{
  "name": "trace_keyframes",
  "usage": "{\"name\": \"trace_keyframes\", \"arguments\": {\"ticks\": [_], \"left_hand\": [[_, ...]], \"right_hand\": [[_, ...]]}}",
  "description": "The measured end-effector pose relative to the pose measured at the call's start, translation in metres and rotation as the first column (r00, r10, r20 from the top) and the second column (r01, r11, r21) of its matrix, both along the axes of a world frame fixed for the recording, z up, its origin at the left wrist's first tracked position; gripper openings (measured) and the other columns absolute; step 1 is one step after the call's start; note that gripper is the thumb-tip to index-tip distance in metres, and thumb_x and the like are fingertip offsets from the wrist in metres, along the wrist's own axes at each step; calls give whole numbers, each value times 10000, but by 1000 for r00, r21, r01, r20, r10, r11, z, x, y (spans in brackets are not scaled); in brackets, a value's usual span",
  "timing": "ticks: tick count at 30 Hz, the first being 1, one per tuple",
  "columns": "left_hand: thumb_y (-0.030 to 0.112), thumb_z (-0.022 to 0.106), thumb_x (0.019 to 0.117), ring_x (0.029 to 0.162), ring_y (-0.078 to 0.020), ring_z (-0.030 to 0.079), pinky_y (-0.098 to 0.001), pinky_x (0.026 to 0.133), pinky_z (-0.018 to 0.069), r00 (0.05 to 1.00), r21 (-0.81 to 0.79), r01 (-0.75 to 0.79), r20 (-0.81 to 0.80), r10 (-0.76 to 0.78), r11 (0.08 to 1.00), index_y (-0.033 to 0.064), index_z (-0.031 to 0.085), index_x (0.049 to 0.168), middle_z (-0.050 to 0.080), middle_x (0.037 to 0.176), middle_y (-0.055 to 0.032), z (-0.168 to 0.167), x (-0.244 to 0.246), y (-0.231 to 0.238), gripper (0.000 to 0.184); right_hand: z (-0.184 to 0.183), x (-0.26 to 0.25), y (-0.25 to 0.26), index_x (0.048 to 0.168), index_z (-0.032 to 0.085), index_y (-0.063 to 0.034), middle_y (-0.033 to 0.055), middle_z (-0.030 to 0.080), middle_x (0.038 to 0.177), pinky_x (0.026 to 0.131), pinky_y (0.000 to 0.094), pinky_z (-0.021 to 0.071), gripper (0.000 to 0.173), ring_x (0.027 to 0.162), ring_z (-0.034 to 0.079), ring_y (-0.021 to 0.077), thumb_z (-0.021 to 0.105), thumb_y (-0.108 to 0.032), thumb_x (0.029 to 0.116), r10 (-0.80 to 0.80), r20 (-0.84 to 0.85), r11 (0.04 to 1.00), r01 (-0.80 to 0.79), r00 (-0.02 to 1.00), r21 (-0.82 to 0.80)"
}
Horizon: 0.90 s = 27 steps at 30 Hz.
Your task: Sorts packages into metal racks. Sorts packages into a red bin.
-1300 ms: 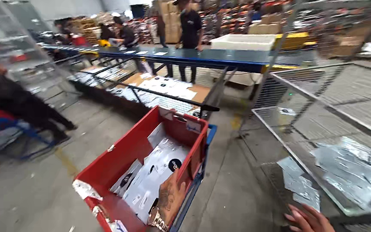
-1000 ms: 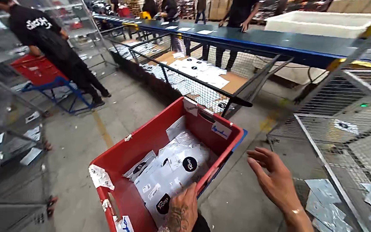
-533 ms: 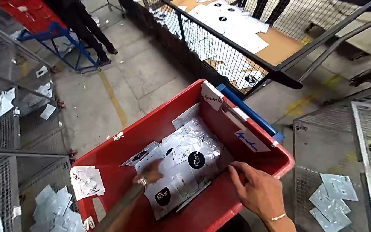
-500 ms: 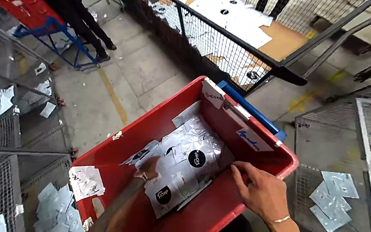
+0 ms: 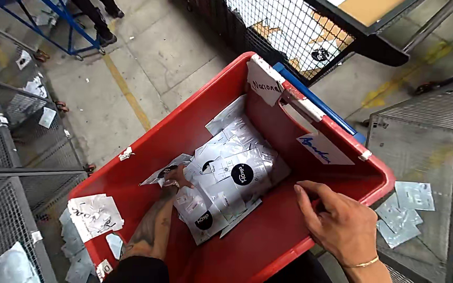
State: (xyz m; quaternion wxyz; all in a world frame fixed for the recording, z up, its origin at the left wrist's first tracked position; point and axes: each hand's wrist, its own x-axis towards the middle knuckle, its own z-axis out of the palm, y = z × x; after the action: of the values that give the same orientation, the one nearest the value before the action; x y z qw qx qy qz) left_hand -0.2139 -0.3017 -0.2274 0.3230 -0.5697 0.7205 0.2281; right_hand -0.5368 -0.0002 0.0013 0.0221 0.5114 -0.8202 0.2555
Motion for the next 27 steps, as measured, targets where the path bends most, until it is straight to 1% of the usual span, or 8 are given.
{"name": "trace_keyframes", "arguments": {"ticks": [5,7,10,13,15,18,24,27], "left_hand": [[529,925,680,1242,-428,589,-614,1061,448,992,107,-73,-92,83,992,-35,629,1301,634,1285,-278,17,4,8,889],[507,924,696,1252,-432,584,-606,1078,440,976,123,-128,-161,147,984,-54,635,1283,631,1284,-294,13,8,15,862],[495,967,623,1314,-399,551,-568,1121,420,963,173,-153,-196,186,973,-29,522,1426,585,1371,-284,20,8,24,1057],[447,986,597,1348,-378,520,-548,1137,411,988,269,-71,-117,106,961,-12,419,1503,554,1417,-259,29,6,30,1163],[425,948,677,1329,-405,526,-575,1120,410,999,285,20,-32,-11,958,-39,444,1478,559,1398,-275,32,3,32,1054],[389,909,748,1203,-423,613,-593,1045,472,997,229,39,-68,-24,973,-79,562,1335,637,1253,-290,40,2,23,827],[252,972,660,1165,-312,653,-526,1036,507,946,281,11,-314,81,960,-18,586,1319,683,1212,-197,108,-16,-6,809],[57,948,660,1025,-206,711,-432,945,575,813,323,-49,-537,226,945,11,659,1204,742,1083,-107,162,-39,-12,618]], "right_hand": [[1,-1,2,957,779,-123,23,636,613,415,376,375,361,457,534,169,517,-370,985,-12,3,1000,12,1000,0],[1,-1,2,963,776,-126,28,649,630,423,383,382,360,472,550,174,514,-371,987,-11,6,1000,11,1000,0],[1,-1,0,972,777,-124,30,645,629,426,387,385,367,475,549,175,513,-379,988,-11,8,1000,11,1000,-4],[1,-1,-1,980,776,-123,29,661,650,435,390,394,361,487,564,182,517,-375,990,-9,8,1000,10,1000,-8],[1,-2,-1,978,775,-125,28,661,649,431,391,392,359,481,560,185,520,-377,987,-11,8,1000,11,1000,-17],[1,-3,-3,981,770,-127,29,663,656,433,400,401,349,486,569,189,526,-377,988,-5,19,1000,6,1000,-25],[1,-4,-10,975,769,-145,21,682,683,449,404,420,337,519,603,189,531,-383,988,-5,9,999,5,1000,-40],[4,-5,-14,987,767,-158,9,696,719,461,410,432,350,539,613,188,520,-406,988,3,18,1000,-3,1000,-11]]}}
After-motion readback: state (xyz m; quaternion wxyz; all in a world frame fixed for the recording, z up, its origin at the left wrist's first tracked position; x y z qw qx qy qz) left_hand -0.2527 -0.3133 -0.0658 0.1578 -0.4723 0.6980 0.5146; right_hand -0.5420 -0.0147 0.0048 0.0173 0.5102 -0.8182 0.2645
